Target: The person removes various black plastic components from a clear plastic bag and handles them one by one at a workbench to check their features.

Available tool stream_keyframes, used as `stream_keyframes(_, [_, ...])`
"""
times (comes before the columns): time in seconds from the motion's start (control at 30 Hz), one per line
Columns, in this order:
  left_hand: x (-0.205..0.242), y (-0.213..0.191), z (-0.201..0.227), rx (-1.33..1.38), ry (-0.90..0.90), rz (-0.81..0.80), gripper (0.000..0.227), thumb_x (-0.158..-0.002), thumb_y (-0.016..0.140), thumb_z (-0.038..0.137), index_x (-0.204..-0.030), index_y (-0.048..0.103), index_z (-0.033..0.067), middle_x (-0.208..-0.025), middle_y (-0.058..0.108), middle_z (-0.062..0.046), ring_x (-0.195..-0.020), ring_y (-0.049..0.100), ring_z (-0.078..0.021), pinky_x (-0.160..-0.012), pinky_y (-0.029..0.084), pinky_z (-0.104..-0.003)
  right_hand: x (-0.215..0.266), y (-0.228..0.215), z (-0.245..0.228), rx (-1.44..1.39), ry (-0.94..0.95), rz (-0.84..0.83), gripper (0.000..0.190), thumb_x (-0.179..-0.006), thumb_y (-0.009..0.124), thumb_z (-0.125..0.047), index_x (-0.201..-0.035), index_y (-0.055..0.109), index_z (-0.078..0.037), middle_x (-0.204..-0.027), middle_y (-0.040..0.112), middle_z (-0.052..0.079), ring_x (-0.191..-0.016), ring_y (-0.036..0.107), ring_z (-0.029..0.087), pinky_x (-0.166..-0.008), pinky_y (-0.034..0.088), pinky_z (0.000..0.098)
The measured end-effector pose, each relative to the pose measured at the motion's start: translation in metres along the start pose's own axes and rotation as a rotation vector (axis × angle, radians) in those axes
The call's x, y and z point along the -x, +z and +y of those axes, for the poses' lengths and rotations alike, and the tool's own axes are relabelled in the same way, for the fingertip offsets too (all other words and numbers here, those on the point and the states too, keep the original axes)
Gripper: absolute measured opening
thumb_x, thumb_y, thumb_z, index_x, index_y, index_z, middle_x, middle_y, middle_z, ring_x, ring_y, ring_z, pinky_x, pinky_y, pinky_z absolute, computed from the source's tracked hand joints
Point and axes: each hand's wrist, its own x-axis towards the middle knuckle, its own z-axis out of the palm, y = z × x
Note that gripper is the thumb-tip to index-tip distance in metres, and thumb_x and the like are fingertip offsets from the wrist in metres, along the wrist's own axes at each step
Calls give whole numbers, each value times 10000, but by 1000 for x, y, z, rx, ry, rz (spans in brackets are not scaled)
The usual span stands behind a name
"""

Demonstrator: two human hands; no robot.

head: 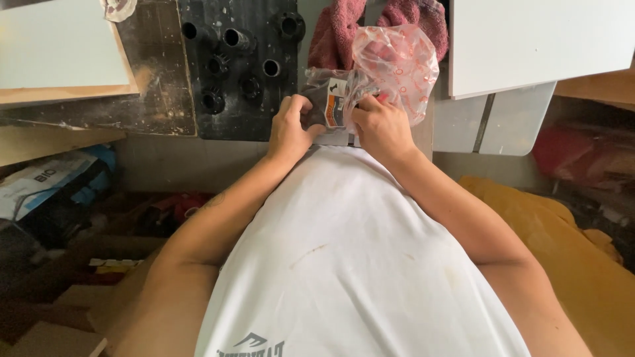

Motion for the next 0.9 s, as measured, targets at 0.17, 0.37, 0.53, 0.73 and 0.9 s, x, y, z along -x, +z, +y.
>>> stream_keyframes(0.17, [-2,-1,0,20,-3,2,455,-779,891,39,-1093,565,86,-1006,591,-129,-889,755,-352,-753,653,-398,-12,-64,-9,-35,82,-154,202,-845,787,-165,-997,656,-181,-1071,566,41,-824,728,344,-670,621,467])
stream_keyframes(0.37, [-4,5,-7,-29,-8,-33,370,-776,870,49,-1043,620,106,-964,612,-102,-847,769,-302,-707,653,-363,-4,-56,3,-54,46,-108,345,-779,868,-175,-1055,661,-174,-1143,507,73,-943,715,372,-723,634,495])
stream_keyframes(0.53, [-4,4,-10,13,50,-39,324,-766,856,8,-1002,646,82,-912,661,-119,-816,769,-320,-689,650,-385,0,-16,22,84,38,-119,323,-682,903,-260,-925,706,-185,-1157,504,40,-1015,646,294,-747,594,400])
stream_keyframes(0.73, [-3,-2,-5,60,82,-60,295,-789,852,-14,-998,658,62,-911,677,-146,-824,773,-328,-710,647,-382,3,-9,28,62,2,-113,321,-603,887,-272,-877,753,-174,-1164,497,62,-1046,591,331,-795,514,399])
stream_keyframes(0.9, [-3,-3,-9,-5,101,-55,277,-826,830,15,-1020,641,69,-921,654,-133,-817,761,-308,-700,644,-385,-1,-35,17,-271,72,-23,331,-707,819,-160,-1025,739,-112,-1197,507,116,-1062,627,391,-816,564,458])
